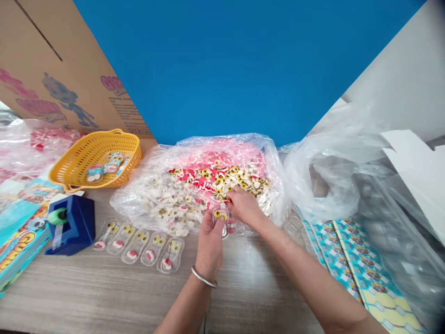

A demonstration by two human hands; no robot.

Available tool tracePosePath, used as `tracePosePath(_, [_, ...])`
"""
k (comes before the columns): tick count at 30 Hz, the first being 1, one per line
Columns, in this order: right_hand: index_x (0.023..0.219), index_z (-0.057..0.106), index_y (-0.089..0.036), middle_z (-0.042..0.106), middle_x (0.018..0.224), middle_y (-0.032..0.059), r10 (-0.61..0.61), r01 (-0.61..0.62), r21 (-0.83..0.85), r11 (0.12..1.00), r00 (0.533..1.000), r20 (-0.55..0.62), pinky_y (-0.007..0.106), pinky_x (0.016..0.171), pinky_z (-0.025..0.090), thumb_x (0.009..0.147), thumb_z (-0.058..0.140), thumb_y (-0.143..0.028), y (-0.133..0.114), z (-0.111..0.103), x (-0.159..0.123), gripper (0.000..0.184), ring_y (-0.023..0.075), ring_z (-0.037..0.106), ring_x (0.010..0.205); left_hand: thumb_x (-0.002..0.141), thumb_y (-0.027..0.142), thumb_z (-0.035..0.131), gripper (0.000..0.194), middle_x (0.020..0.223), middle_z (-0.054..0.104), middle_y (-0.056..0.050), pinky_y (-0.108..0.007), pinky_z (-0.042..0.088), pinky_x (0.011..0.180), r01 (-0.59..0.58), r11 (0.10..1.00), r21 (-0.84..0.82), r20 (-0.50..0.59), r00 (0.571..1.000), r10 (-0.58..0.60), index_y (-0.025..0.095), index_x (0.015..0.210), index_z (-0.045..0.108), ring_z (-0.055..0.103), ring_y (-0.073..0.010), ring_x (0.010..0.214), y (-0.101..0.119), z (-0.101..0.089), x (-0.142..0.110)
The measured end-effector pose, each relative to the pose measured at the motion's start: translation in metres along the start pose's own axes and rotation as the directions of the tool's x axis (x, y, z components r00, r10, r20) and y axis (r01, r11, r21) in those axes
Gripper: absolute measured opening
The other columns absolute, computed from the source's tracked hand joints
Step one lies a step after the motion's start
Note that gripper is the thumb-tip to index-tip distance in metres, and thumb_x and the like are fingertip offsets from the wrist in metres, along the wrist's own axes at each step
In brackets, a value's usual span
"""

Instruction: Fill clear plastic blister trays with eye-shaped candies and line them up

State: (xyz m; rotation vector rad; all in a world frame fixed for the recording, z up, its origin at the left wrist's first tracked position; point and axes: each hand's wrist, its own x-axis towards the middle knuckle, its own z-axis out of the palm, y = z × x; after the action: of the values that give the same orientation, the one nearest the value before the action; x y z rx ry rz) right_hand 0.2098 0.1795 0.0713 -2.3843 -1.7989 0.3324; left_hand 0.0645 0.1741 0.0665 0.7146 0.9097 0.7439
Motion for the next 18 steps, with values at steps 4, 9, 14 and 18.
tracePosePath(4, [0.090,0.072,-0.020,0.065,0.098,0.0070,0.098,-0.088,0.132,0.987,0.993,-0.073,0.028,0.075,0.045,0.095,0.055,-0.020,0.009,-0.004,-0.010,0.018,0.0191,0.064,0.088,0.075,0.037,0.078,0.040,0.104,0.067,-0.004,-0.028,0.053,0.068,0.021,0.999,-0.031,0.008,1.000,-0.021,0.021,0.108,0.061,0.069,-0.0178,0.084,0.000,-0.001,-0.002])
tracePosePath(9, [0.097,0.071,-0.021,0.065,0.095,0.0046,0.028,0.060,0.361,0.931,0.972,-0.234,0.030,0.080,0.049,0.095,0.055,-0.016,0.008,-0.028,-0.050,0.017,0.0187,0.063,0.091,0.082,0.039,0.072,0.035,0.117,0.066,-0.009,-0.034,0.056,0.078,0.044,0.991,-0.124,0.034,0.999,-0.040,0.023,0.112,0.064,0.069,-0.0227,0.096,0.005,0.003,-0.010])
tracePosePath(14, [0.102,0.067,-0.021,0.064,0.102,0.0078,-0.151,0.203,0.193,0.960,0.955,-0.256,0.032,0.077,0.052,0.096,0.053,-0.015,-0.012,-0.033,-0.103,0.017,0.0203,0.064,0.090,0.082,0.033,0.070,0.024,0.124,0.064,-0.010,-0.032,0.055,0.081,0.015,0.989,-0.145,0.085,0.996,-0.003,0.022,0.104,0.070,0.065,-0.0239,0.107,0.003,0.014,-0.022])
tracePosePath(18, [0.105,0.067,-0.018,0.066,0.100,0.0100,-0.220,0.217,-0.034,0.975,0.951,-0.219,0.034,0.072,0.053,0.095,0.053,-0.012,-0.017,-0.025,-0.132,0.018,0.0223,0.063,0.083,0.082,0.033,0.068,0.026,0.108,0.069,-0.008,-0.033,0.055,0.078,0.048,0.990,-0.132,0.156,0.987,-0.027,0.023,0.106,0.067,0.067,-0.0225,0.096,-0.006,0.022,-0.034])
